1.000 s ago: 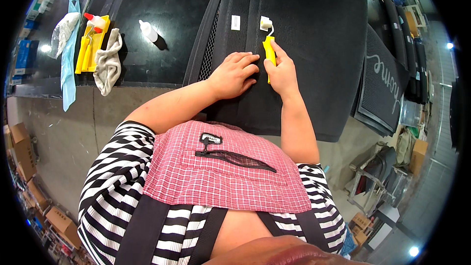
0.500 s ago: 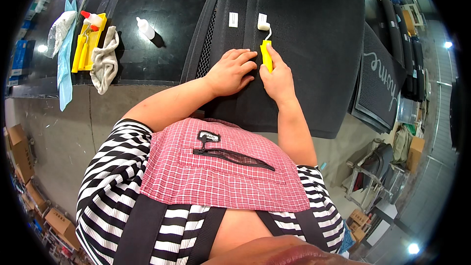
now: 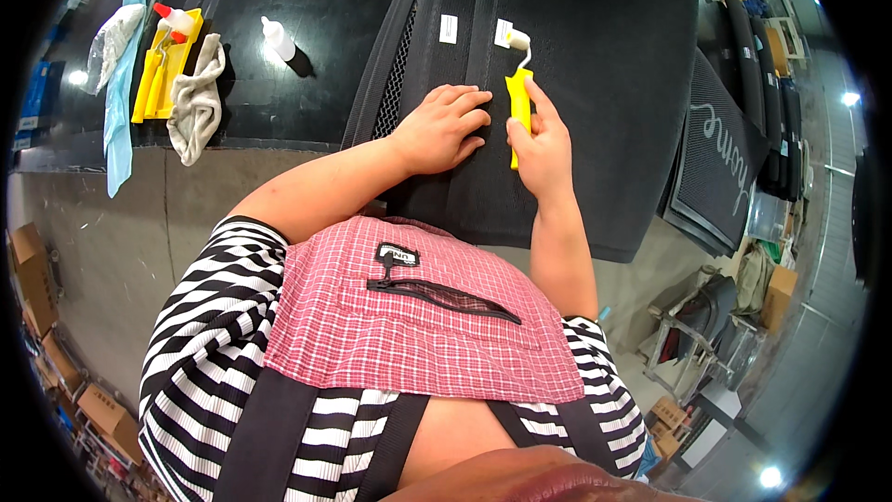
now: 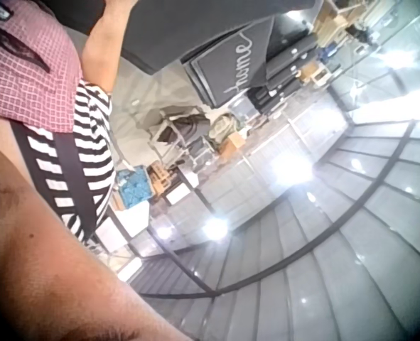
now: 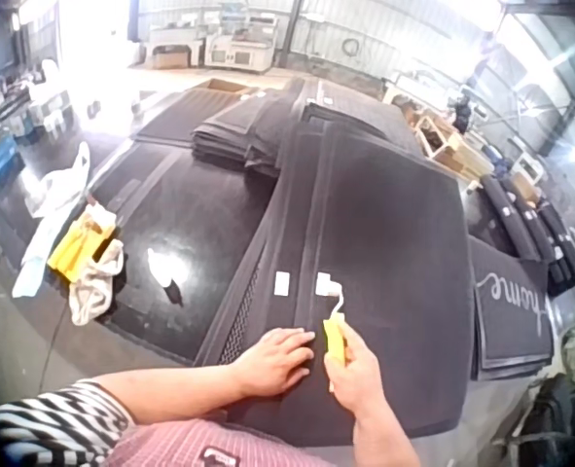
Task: The person applies glue from a white bottle onto the edges of black floor mats and uses a yellow roller to spread it. They handle multiple mats, flipping them over and moving them between a table and the floor. The person also uses scissors to cut the tip of the glue bottle and briefly walks through the warehouse area.
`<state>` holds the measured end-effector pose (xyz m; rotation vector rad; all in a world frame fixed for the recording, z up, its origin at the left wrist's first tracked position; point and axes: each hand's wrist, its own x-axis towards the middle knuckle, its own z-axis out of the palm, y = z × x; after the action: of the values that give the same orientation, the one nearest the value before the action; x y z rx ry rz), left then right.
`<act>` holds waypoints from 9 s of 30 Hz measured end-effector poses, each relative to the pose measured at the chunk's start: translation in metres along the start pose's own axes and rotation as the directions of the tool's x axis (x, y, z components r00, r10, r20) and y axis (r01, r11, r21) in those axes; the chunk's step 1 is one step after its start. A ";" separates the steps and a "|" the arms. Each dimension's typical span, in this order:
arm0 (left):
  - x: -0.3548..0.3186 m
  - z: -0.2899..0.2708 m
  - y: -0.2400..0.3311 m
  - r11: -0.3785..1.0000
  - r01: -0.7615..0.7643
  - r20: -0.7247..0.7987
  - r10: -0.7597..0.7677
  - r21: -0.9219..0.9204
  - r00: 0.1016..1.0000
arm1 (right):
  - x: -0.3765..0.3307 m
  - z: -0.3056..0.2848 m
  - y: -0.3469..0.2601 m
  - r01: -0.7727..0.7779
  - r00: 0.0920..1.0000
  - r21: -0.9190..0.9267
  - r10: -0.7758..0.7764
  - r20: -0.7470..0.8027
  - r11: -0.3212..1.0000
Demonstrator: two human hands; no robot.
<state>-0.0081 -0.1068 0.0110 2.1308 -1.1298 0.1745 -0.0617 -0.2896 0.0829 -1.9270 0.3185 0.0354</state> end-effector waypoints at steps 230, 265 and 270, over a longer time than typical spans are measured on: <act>-0.050 -0.032 -0.040 0.866 0.333 -0.206 -0.428 -0.374 0.880 | 0.445 0.034 -0.186 0.434 0.501 -0.844 -0.694 0.518 -0.316; -0.061 -0.030 -0.043 0.849 0.337 -0.151 -0.427 -0.407 0.892 | 0.084 0.018 0.048 0.670 0.742 -0.374 -0.588 0.323 0.641; -0.068 -0.015 -0.061 0.866 0.311 -0.221 -0.416 -0.391 0.882 | 0.039 -0.004 0.079 0.625 0.772 -0.417 -0.602 0.204 0.660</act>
<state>0.0007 -0.0288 -0.0384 1.8799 -0.5144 0.1057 -0.0433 -0.3273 0.0056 -2.4214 -0.4441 -0.3222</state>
